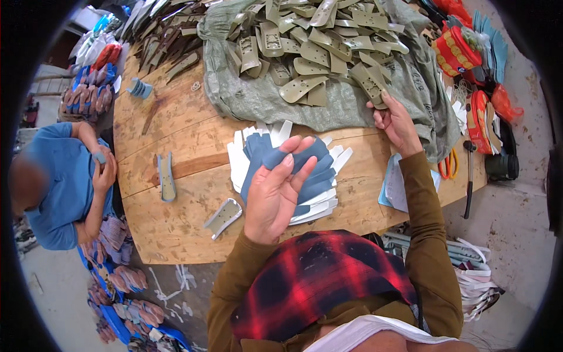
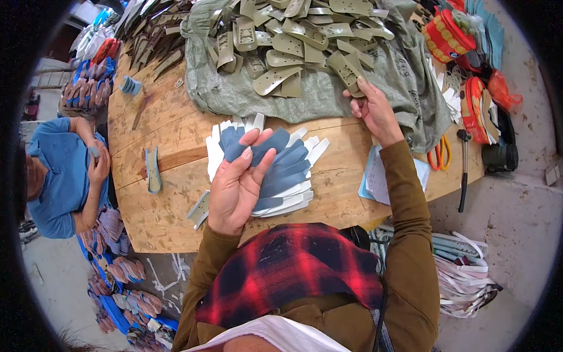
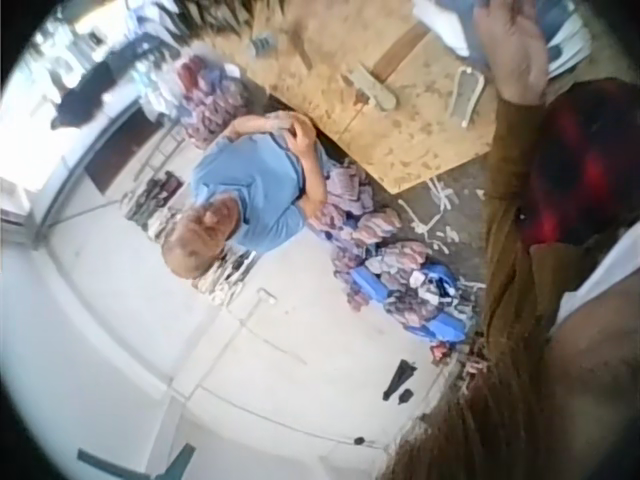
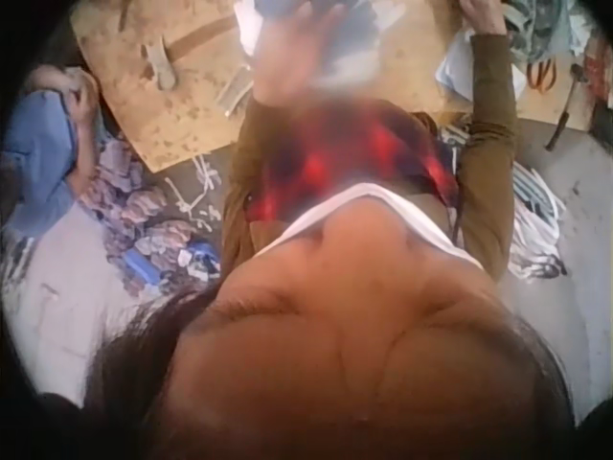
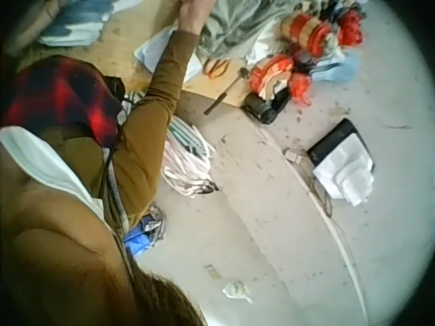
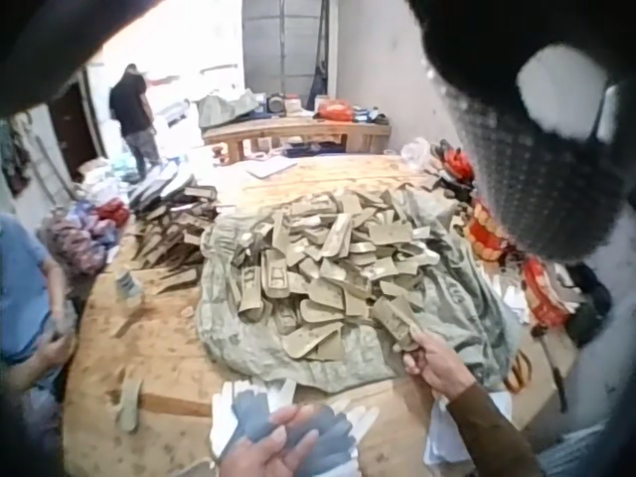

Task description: The person assembles sandals by hand at a wooden workbench. They pick up white foam insoles and blue rubber straps, aligning the straps with the insoles and securing them. The person handles the components one at a time, repeatedly folding and pressing the straps into place.

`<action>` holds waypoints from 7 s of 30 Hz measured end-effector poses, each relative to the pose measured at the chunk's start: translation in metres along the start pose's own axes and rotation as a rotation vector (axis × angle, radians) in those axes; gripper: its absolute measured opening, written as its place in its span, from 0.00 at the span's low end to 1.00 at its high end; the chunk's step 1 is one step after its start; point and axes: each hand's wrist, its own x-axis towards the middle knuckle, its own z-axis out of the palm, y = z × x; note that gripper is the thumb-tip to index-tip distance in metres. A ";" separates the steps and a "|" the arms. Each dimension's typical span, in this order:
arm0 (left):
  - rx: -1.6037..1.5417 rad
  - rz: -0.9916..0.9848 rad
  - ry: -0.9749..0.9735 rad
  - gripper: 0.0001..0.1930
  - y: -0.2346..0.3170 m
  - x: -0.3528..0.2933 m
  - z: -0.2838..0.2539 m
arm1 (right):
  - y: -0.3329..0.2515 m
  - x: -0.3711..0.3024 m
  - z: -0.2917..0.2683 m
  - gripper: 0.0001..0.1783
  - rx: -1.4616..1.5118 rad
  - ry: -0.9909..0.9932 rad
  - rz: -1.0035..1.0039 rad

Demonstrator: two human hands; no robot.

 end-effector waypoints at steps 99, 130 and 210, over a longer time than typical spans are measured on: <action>1.392 0.589 0.144 0.08 0.019 -0.024 0.019 | -0.009 -0.105 0.155 0.18 -1.222 -0.326 -1.187; 0.343 0.147 -0.262 0.14 0.003 0.000 -0.015 | -0.018 -0.112 0.167 0.17 -0.777 -0.418 -0.694; 1.869 1.011 0.034 0.10 -0.011 0.000 -0.037 | 0.009 -0.122 0.186 0.13 -0.381 -0.067 -0.253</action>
